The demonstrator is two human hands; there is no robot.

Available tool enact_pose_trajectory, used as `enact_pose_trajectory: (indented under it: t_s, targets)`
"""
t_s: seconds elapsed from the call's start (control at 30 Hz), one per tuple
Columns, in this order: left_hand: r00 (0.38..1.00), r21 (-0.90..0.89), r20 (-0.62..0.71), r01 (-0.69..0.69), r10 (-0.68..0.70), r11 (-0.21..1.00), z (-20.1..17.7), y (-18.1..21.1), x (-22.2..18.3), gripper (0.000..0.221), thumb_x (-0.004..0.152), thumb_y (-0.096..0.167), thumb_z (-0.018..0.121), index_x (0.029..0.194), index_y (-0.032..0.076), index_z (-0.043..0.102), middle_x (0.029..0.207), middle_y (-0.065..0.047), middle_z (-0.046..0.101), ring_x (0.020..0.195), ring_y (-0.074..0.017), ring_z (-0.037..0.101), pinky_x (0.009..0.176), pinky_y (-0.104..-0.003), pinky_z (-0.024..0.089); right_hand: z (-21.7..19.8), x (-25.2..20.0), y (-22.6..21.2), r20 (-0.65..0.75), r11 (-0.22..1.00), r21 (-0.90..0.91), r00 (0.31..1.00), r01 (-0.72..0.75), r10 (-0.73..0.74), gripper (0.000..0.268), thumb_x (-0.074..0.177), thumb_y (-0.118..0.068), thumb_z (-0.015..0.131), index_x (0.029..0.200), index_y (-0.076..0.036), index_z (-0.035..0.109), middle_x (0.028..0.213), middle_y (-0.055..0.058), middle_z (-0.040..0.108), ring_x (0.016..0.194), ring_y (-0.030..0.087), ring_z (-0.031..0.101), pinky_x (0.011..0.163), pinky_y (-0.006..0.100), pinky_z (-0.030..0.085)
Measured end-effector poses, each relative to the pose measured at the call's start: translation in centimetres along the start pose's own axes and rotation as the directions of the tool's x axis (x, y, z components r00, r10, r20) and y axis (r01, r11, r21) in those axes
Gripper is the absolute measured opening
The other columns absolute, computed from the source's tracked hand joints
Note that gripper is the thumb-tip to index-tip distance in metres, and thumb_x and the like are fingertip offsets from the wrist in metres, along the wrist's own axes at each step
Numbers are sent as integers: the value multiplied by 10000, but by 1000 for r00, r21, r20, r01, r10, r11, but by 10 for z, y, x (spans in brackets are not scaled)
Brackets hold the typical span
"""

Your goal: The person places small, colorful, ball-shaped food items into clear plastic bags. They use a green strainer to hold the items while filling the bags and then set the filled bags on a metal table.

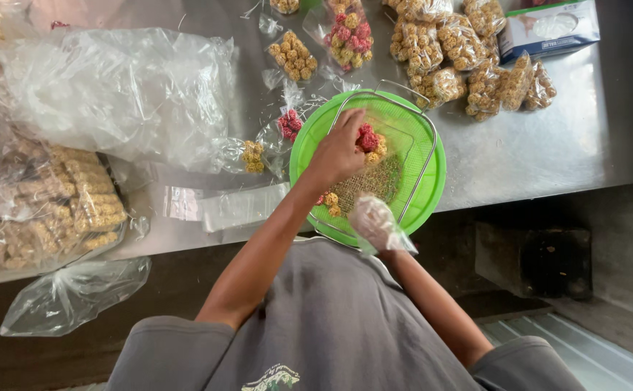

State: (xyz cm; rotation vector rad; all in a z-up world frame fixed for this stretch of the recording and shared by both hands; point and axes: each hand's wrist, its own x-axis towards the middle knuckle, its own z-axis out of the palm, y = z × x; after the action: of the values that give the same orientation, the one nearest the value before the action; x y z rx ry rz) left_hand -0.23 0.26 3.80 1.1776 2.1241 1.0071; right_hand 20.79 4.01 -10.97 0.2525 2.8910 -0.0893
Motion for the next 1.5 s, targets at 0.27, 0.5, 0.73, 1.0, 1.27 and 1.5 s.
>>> enact_pose_trajectory:
  t_s: [0.27, 0.5, 0.73, 1.0, 1.27, 1.5]
  targets:
    - [999, -92, 33, -13, 16, 996, 34, -43, -1, 763, 783, 52, 609, 1515, 32, 394, 1553, -156, 402, 1372, -345, 498, 1145, -416, 419, 30, 64, -44, 67, 964, 259, 995, 57, -77, 376, 953, -293, 508, 1274, -132, 616, 1324, 171, 642, 1190, 312, 642, 1031, 382, 523]
    - [1000, -110, 5, -5, 6, 994, 31, -38, -8, 764, 761, 65, 616, 1501, 55, 429, 1516, -154, 444, 1338, -352, 520, 1113, -416, 447, 62, 82, -33, 46, 911, 398, 990, 106, -135, 439, 855, -197, 617, 1290, -161, 650, 1336, 117, 654, 1192, 291, 649, 1020, 392, 544]
    - [998, -112, 35, 48, -44, 993, 31, -34, -7, 766, 768, 73, 609, 1513, 81, 432, 1519, -141, 452, 1309, -322, 550, 1078, -404, 467, 107, 91, -6, 113, 720, 686, 962, 106, -250, 558, 757, -102, 726, 1306, -190, 683, 1348, 62, 667, 1194, 270, 657, 1008, 402, 564]
    - [990, -156, 91, 122, -109, 980, 26, -29, -3, 762, 780, 72, 602, 1522, 91, 428, 1488, -129, 483, 978, -267, 684, 926, -378, 546, 153, 106, -4, -163, 654, 678, 937, 335, -310, 579, 693, -202, 814, 1251, -106, 698, 1230, 88, 712, 1167, 282, 658, 973, 434, 556]
    - [995, -159, 68, 83, -73, 984, 28, -42, -3, 789, 770, 30, 618, 1529, 114, 424, 1531, -119, 446, 1318, -293, 553, 1083, -371, 488, -2, 72, -21, 370, -188, 907, 926, -377, -74, 314, 875, -204, 725, 1109, 5, 712, 1085, 120, 757, 958, 223, 758, 789, 430, 666]
    - [987, -75, 153, 55, -43, 996, 8, -31, -6, 908, 718, 49, 731, 1540, 163, 361, 1591, -80, 370, 1402, -299, 458, 1130, -395, 417, -165, 10, 41, 314, -244, 926, 946, -287, 80, 603, 708, -21, 841, 1248, -56, 575, 1044, 94, 700, 926, 240, 731, 847, 425, 641]
